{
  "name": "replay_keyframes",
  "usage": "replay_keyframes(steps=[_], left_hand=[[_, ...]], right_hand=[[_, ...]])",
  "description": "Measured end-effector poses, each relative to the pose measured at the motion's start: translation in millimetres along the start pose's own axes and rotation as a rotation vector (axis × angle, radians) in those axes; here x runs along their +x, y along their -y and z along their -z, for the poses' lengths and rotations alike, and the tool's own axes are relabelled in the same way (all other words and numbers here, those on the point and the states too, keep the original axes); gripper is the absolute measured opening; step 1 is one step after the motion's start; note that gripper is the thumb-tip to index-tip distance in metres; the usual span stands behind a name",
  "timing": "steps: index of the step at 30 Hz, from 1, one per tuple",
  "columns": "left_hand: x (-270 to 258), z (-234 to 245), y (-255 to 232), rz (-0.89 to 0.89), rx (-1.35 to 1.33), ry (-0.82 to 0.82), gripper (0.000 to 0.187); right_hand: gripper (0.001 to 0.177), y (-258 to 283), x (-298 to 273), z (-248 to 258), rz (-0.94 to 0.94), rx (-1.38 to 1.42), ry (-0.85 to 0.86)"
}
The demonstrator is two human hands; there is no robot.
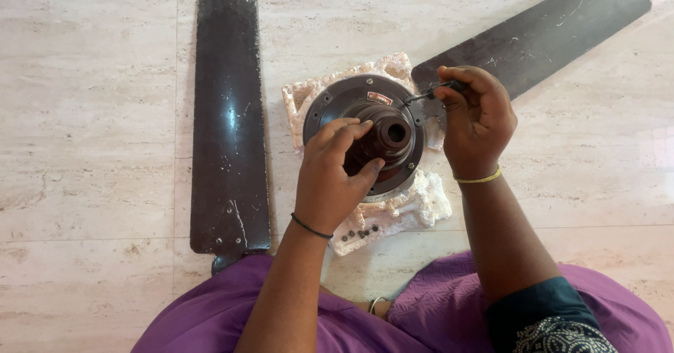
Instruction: The person sits on the floor and uses a screwdriver to remove screws from the blades of a ceiling fan. They detach the blades one by one and place them on the floor next to the fan motor.
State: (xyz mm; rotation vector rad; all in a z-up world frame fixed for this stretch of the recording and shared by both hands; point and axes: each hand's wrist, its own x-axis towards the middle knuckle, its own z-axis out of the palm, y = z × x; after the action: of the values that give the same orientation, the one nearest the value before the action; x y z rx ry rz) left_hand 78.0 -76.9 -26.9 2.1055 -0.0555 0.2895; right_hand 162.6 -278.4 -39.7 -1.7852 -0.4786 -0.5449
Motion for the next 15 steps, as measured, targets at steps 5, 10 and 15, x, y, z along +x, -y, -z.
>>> replay_keyframes(steps=[5,10,15], left_hand=[[0.1,-0.3,0.3,0.001,0.0,0.002,0.051],[-0.5,-0.4,-0.4,0.004,-0.002,0.0,0.052],[0.2,-0.6,-0.7,0.016,-0.002,0.011,0.052]], right_hand=[[0.019,1.9,1.4,0.7,0.0,-0.031,0.006],[0.019,3.5,2.6,0.9,0.031,-0.081,0.016],[0.019,0.5,3.0,1.1,0.048,-0.044,0.022]])
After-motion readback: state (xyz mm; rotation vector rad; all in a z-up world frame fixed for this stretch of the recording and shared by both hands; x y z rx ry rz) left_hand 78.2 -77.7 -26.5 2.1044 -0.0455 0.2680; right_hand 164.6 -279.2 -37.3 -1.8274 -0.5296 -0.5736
